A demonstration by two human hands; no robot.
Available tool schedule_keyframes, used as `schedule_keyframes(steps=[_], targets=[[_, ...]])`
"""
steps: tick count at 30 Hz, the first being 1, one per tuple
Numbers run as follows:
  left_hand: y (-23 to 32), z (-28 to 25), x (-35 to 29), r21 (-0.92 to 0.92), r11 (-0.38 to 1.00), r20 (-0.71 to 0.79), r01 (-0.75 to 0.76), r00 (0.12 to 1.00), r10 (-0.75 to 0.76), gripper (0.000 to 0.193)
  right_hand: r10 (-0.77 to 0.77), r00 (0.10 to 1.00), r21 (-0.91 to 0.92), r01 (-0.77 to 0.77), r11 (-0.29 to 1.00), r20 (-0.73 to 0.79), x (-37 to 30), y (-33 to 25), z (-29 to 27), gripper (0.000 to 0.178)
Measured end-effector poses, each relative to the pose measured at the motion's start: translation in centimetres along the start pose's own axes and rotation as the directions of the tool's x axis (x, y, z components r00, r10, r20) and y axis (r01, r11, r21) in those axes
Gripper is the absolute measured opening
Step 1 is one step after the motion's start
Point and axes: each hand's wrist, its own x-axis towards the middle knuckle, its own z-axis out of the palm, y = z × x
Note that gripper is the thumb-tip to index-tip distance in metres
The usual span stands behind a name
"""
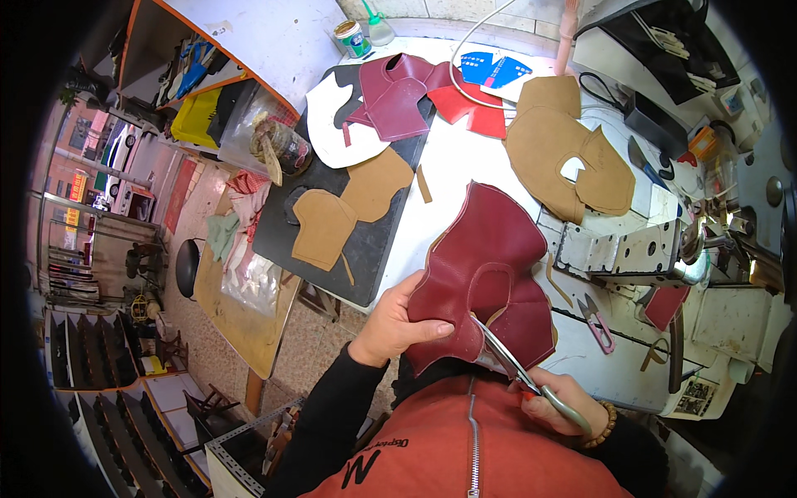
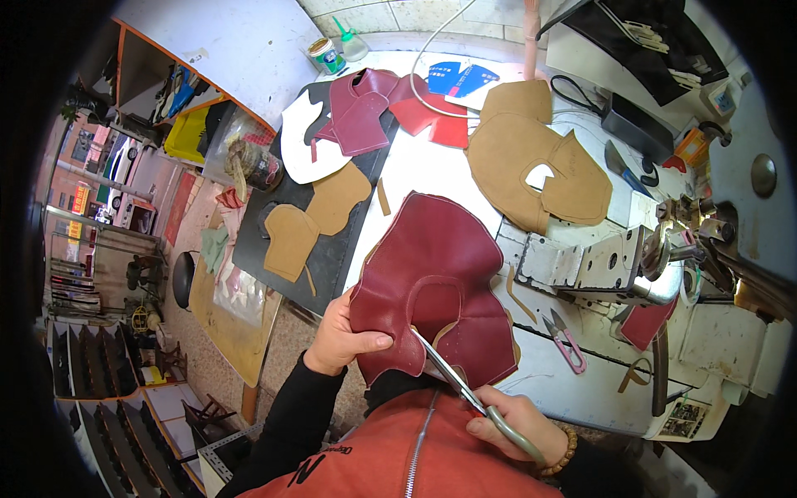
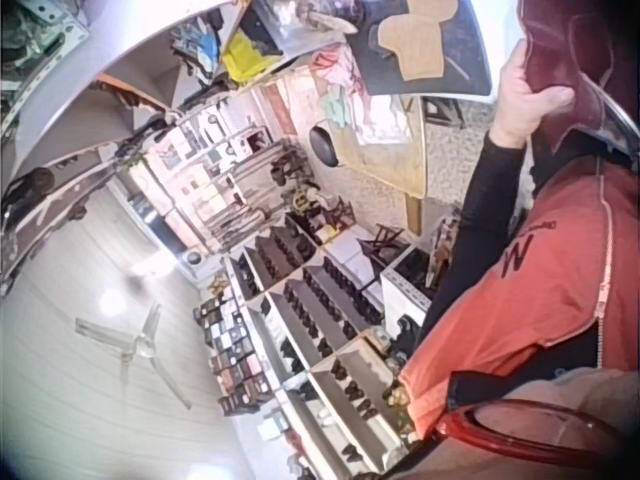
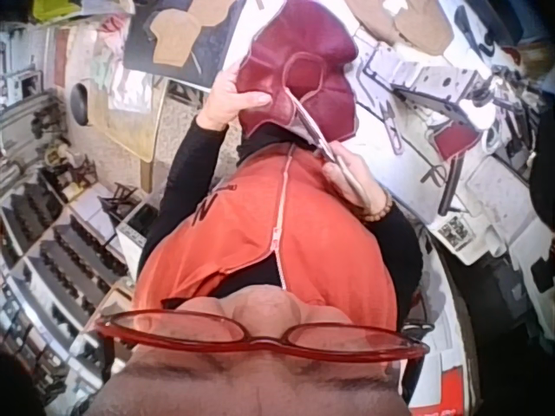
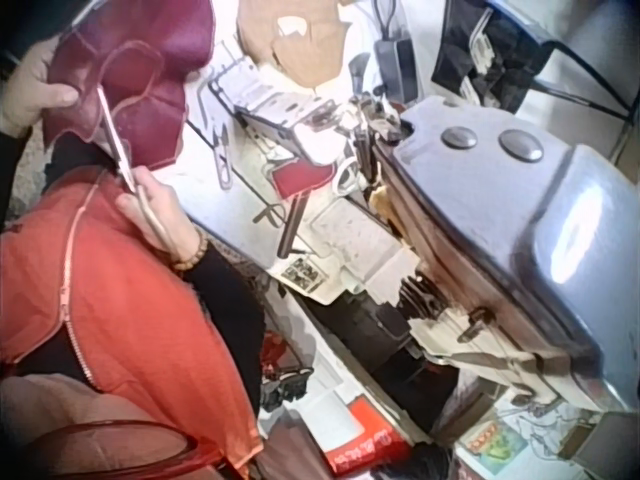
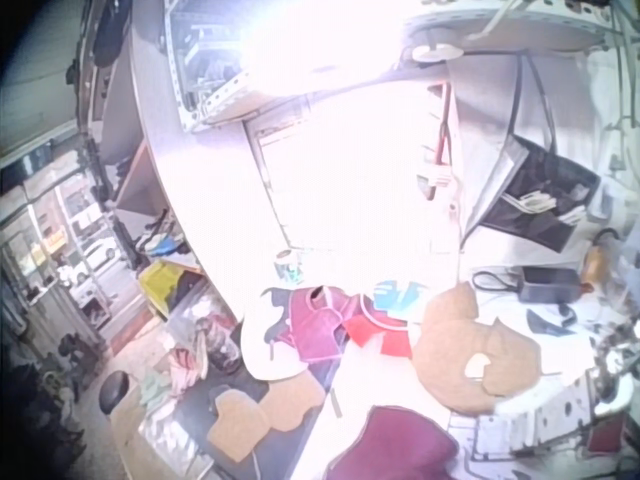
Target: The person uses shears to trim a maroon leather piece, then aligns it with a tan backing and trims the backing to match. The person repeatedly flips and repositions the pieces to refine the edges and ensure alignment.
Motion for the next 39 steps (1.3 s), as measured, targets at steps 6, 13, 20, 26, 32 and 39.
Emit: schedule_keyframes(steps=[6,13,20,26,32,39], targets=[[0.0,0.1,0.0,0.001,1.0,0.005,0.023,1.0,-0.023,0.064,0.013,0.999,0.087,-0.017,0.996,0.048,0.1,0.3,-0.2,0.047],[-0.5,0.0,0.0,-0.029,0.999,0.005,0.023,1.0,-0.022,0.068,-0.001,0.999,0.126,-0.005,0.992,0.046,0.2,0.3,0.2,0.049],[-1.8,0.1,0.0,-0.152,0.988,-0.036,0.042,0.998,-0.047,0.078,0.058,0.989,0.362,-0.106,0.926,0.139,0.1,-0.3,0.3,0.042],[-2.2,0.1,-0.3,-0.178,0.982,-0.042,0.07,0.996,-0.078,0.079,0.031,0.992,0.32,-0.068,0.945,0.12,0.4,-0.8,0.6,0.037],[-2.5,1.1,-0.1,-0.137,0.99,-0.231,0.031,0.971,-0.063,0.076,0.014,0.999,0.342,-0.029,0.939,0.048,1.0,-0.5,1.2,0.025],[-1.8,4.5,-3.5,0.977,0.15,0.059,-0.15,0.873,0.484,0.101,0.036,0.999,0.359,-0.04,0.932,0.018,2.6,0.4,2.2,0.025]])
